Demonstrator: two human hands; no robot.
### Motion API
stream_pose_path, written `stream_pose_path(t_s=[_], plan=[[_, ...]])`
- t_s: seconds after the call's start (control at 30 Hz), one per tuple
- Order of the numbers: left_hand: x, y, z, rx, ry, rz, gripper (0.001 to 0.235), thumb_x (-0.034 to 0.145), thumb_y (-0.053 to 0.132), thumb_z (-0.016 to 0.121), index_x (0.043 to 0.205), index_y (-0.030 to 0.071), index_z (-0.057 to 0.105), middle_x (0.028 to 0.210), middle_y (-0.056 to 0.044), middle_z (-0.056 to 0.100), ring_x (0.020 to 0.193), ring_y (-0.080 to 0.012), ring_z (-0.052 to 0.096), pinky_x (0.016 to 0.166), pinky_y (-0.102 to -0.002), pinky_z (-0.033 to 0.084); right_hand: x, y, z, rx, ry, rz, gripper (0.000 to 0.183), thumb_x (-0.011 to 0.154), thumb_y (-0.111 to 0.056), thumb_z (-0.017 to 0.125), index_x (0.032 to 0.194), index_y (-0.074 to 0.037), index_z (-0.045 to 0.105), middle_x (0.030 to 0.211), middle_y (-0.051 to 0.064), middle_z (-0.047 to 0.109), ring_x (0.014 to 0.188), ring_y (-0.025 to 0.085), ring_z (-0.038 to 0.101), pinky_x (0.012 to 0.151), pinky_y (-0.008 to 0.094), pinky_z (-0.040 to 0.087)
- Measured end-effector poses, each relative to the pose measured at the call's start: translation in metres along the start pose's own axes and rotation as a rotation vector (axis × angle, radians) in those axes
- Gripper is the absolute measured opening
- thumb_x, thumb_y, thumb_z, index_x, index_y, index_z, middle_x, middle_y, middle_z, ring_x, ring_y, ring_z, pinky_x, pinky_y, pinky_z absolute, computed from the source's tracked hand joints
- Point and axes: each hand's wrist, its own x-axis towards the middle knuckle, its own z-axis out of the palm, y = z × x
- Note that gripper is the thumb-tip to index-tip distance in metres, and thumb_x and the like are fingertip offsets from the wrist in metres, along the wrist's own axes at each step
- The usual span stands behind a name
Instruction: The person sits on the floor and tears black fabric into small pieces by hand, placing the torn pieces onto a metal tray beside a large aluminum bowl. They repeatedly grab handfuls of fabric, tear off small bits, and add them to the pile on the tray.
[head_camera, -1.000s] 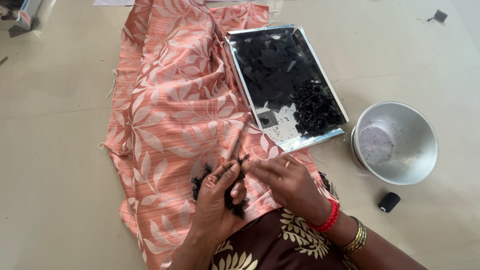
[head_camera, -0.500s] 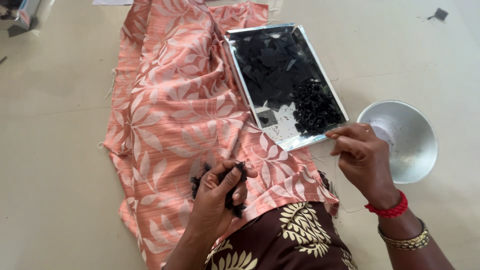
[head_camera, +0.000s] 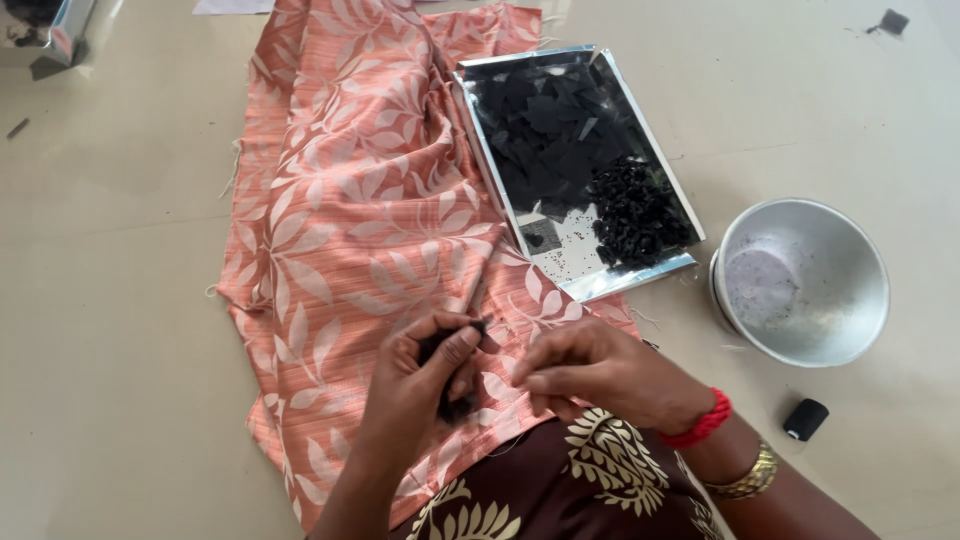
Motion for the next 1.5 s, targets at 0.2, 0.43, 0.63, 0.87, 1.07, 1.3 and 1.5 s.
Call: stream_pose_path(t_s=[0.2, 0.43, 0.63, 0.87, 1.07, 1.3, 1.5], plan=[[0.004, -0.002, -0.001, 0.035, 0.049, -0.040, 0.012, 0.098, 0.010, 0.066, 0.100, -0.002, 0.066, 0.074, -0.009, 0.067, 0.049, -0.0070, 0.051, 0.039, -0.027, 0.045, -0.014, 0.002, -0.001, 0.502, 0.178, -0.259, 0.032, 0.097, 0.003, 0.062, 0.129, 0.007, 0.059, 0.093, 0.014, 0.075, 0.083, 0.019, 0.073, 0.072, 0.031, 0.059], [0.001, -0.014, 0.020, -0.057, 0.082, -0.119, 0.013, 0.094, 0.009, 0.069, 0.103, 0.001, 0.063, 0.082, -0.010, 0.073, 0.049, -0.0062, 0.050, 0.043, -0.020, 0.037, 0.029, -0.010, 0.032, -0.465, 0.408, -0.296, 0.055, 0.094, 0.000, 0.063, 0.147, -0.008, 0.054, 0.103, 0.011, 0.079, 0.092, 0.018, 0.077, 0.081, 0.030, 0.061], [0.002, -0.020, 0.012, -0.241, 0.276, -0.122, 0.015, 0.095, 0.011, 0.067, 0.103, -0.001, 0.063, 0.086, -0.009, 0.076, 0.052, -0.0073, 0.052, 0.046, -0.021, 0.040, 0.023, -0.004, 0.034, -0.973, 0.318, -0.662, 0.068, 0.090, 0.010, 0.057, 0.153, -0.012, 0.047, 0.109, 0.012, 0.076, 0.101, 0.025, 0.075, 0.088, 0.038, 0.059], [0.000, -0.034, -0.001, -0.277, 0.148, -0.061, 0.017, 0.098, 0.013, 0.071, 0.107, -0.001, 0.068, 0.075, -0.006, 0.067, 0.054, -0.0099, 0.056, 0.045, -0.022, 0.043, 0.012, 0.002, 0.017, -1.226, 0.340, -0.842, 0.055, 0.083, 0.009, 0.062, 0.132, -0.016, 0.068, 0.107, 0.006, 0.077, 0.090, 0.017, 0.072, 0.083, 0.037, 0.059], [-0.003, 0.000, 0.012, -0.298, 0.129, -0.065, 0.013, 0.094, 0.013, 0.069, 0.100, 0.002, 0.067, 0.092, -0.014, 0.077, 0.051, -0.0084, 0.054, 0.046, -0.027, 0.052, -0.012, 0.004, -0.053, -1.092, 0.659, -0.562, 0.036, 0.075, 0.019, 0.057, 0.090, -0.008, 0.076, 0.106, 0.005, 0.077, 0.093, 0.019, 0.074, 0.070, 0.030, 0.059], [0.005, 0.008, 0.004, -0.092, 0.107, -0.142, 0.016, 0.088, -0.004, 0.075, 0.103, -0.003, 0.068, 0.087, -0.014, 0.074, 0.049, -0.0083, 0.051, 0.046, -0.028, 0.052, -0.066, -0.041, -0.026, -1.218, 0.779, -0.605, 0.022, 0.068, 0.018, 0.057, 0.074, -0.003, 0.060, 0.106, 0.005, 0.075, 0.099, 0.022, 0.071, 0.078, 0.032, 0.057], [0.004, 0.005, -0.005, -0.109, 0.079, -0.210, 0.011, 0.095, 0.000, 0.073, 0.101, -0.007, 0.066, 0.082, -0.013, 0.068, 0.053, -0.0095, 0.051, 0.052, -0.034, 0.056, -0.080, -0.048, -0.035, -1.320, 0.904, -0.630, 0.019, 0.071, 0.016, 0.060, 0.077, -0.002, 0.058, 0.108, 0.005, 0.073, 0.108, 0.025, 0.069, 0.083, 0.033, 0.054]])
